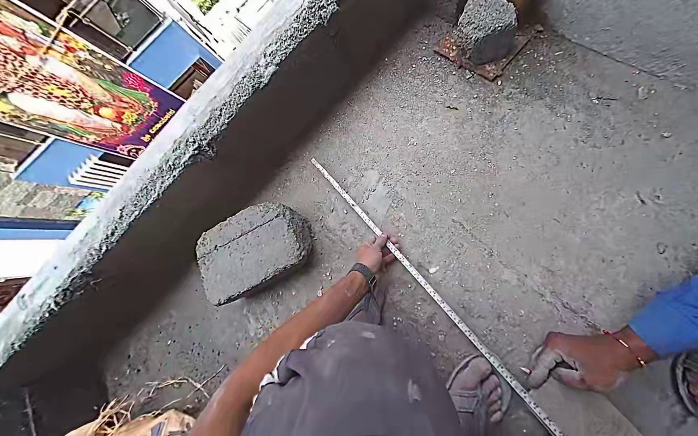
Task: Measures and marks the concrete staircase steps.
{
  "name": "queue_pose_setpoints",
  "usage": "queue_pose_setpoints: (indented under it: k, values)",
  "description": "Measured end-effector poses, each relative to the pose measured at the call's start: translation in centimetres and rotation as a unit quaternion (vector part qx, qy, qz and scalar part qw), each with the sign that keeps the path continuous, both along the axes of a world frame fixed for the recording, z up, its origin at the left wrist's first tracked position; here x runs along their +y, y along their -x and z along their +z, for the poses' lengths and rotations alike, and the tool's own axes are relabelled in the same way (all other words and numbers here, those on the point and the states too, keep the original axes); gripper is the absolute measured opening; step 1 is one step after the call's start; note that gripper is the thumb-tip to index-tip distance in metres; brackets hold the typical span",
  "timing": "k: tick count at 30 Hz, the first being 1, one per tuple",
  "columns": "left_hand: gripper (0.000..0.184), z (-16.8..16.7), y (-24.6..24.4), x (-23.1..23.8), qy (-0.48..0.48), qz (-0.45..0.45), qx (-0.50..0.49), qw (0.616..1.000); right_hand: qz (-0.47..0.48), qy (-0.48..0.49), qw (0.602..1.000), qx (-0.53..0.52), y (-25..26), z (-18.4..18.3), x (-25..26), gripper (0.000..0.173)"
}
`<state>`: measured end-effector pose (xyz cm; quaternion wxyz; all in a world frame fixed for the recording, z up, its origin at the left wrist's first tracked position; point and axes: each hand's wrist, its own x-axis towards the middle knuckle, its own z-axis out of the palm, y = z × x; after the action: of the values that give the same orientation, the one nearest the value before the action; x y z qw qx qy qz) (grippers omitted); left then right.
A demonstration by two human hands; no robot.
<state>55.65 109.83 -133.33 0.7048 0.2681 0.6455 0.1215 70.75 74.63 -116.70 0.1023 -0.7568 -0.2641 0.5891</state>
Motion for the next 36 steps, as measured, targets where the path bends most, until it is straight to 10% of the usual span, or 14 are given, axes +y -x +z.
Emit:
queue_pose_setpoints:
  k: [2, 7, 33, 36]
  values:
    - [0.026, -0.4, 0.2, 0.6, -0.016, -0.005, 0.008, 1.0, -0.004, 0.067, 0.998, -0.014, -0.5, -1.9, -1.2, 0.027]
    - [0.021, -2.2, 1.7, 0.2, -0.078, -0.097, 0.026, 0.992, -0.038, 0.219, 0.975, -0.006, 2.4, -11.4, -22.7, 0.059]
    - [0.02, -2.3, 3.7, 2.1, -0.084, -0.137, -0.005, 0.987, -0.052, 0.235, 0.97, 0.038, 1.1, -11.5, -22.1, 0.049]
    - [0.022, 2.3, 0.8, -1.2, -0.111, -0.102, 0.085, 0.985, -0.046, 0.245, 0.968, 0.032, 1.0, -11.6, -22.4, 0.054]
